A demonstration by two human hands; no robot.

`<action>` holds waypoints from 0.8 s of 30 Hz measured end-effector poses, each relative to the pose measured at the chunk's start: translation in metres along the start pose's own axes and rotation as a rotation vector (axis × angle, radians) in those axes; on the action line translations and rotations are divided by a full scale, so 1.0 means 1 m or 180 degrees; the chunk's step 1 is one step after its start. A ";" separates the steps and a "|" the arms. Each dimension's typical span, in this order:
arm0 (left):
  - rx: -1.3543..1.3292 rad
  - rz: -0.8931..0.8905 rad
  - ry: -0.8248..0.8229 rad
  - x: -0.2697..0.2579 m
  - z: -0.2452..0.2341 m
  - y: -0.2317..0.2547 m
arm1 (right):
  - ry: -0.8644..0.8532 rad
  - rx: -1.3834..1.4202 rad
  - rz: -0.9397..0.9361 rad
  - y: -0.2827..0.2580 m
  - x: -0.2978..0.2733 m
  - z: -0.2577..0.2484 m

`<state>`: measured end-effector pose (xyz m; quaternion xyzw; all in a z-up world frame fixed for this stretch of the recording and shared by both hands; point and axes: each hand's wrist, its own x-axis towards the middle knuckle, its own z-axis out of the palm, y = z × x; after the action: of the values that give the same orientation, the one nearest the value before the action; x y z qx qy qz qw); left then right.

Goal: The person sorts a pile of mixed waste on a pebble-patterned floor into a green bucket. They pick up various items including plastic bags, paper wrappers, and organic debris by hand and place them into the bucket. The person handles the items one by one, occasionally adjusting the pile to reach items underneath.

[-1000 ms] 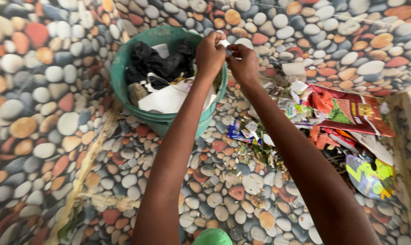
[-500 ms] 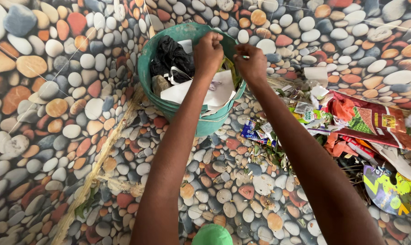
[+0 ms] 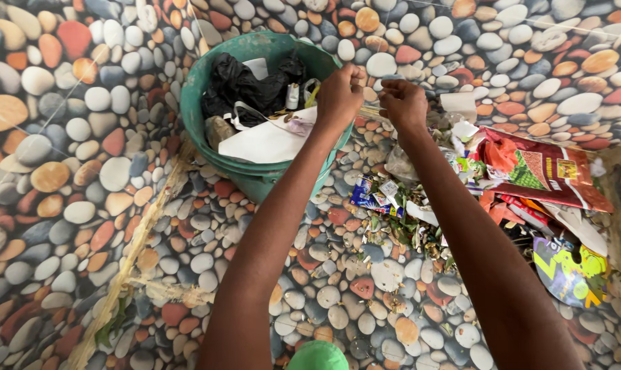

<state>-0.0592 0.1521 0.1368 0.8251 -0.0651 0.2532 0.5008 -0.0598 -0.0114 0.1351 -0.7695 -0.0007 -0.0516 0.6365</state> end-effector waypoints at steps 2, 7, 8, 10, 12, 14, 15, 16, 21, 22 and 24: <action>0.0016 -0.0005 -0.0082 -0.003 0.013 0.002 | 0.0016 0.0025 -0.0005 0.009 0.000 -0.011; -0.0031 0.0147 -0.0277 -0.013 0.051 0.002 | 0.0048 0.0088 0.0340 0.033 0.002 -0.042; 0.0032 0.0189 -0.0301 -0.015 0.058 0.001 | 0.0048 0.0160 0.0391 0.039 0.002 -0.049; 0.0165 0.0262 -0.0342 -0.021 0.069 0.001 | 0.0109 0.0209 0.0451 0.053 0.003 -0.064; 0.0124 0.0195 -0.0481 -0.027 0.079 0.001 | 0.0174 0.0243 0.0533 0.066 0.004 -0.078; 0.0068 0.0211 -0.0608 -0.031 0.090 0.001 | 0.0250 0.0256 0.0627 0.079 0.004 -0.093; 0.0037 0.0259 -0.0665 -0.033 0.095 0.001 | 0.0262 0.0284 0.0639 0.085 0.004 -0.099; 0.0007 0.0306 -0.0722 -0.034 0.102 0.001 | 0.0273 0.0312 0.0651 0.091 0.004 -0.105; 0.0106 -0.0066 -0.1190 -0.049 0.136 -0.005 | 0.0446 0.0304 0.0853 0.119 -0.001 -0.133; 0.0132 -0.0148 -0.1314 -0.052 0.145 -0.008 | 0.0503 0.0251 0.0919 0.124 -0.002 -0.136; 0.0200 -0.0167 -0.1441 -0.061 0.165 -0.017 | 0.0632 -0.0023 0.1068 0.134 -0.006 -0.142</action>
<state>-0.0472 0.0103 0.0330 0.8775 -0.1465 0.0504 0.4538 -0.0684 -0.1759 0.0298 -0.7523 0.1906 -0.0203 0.6303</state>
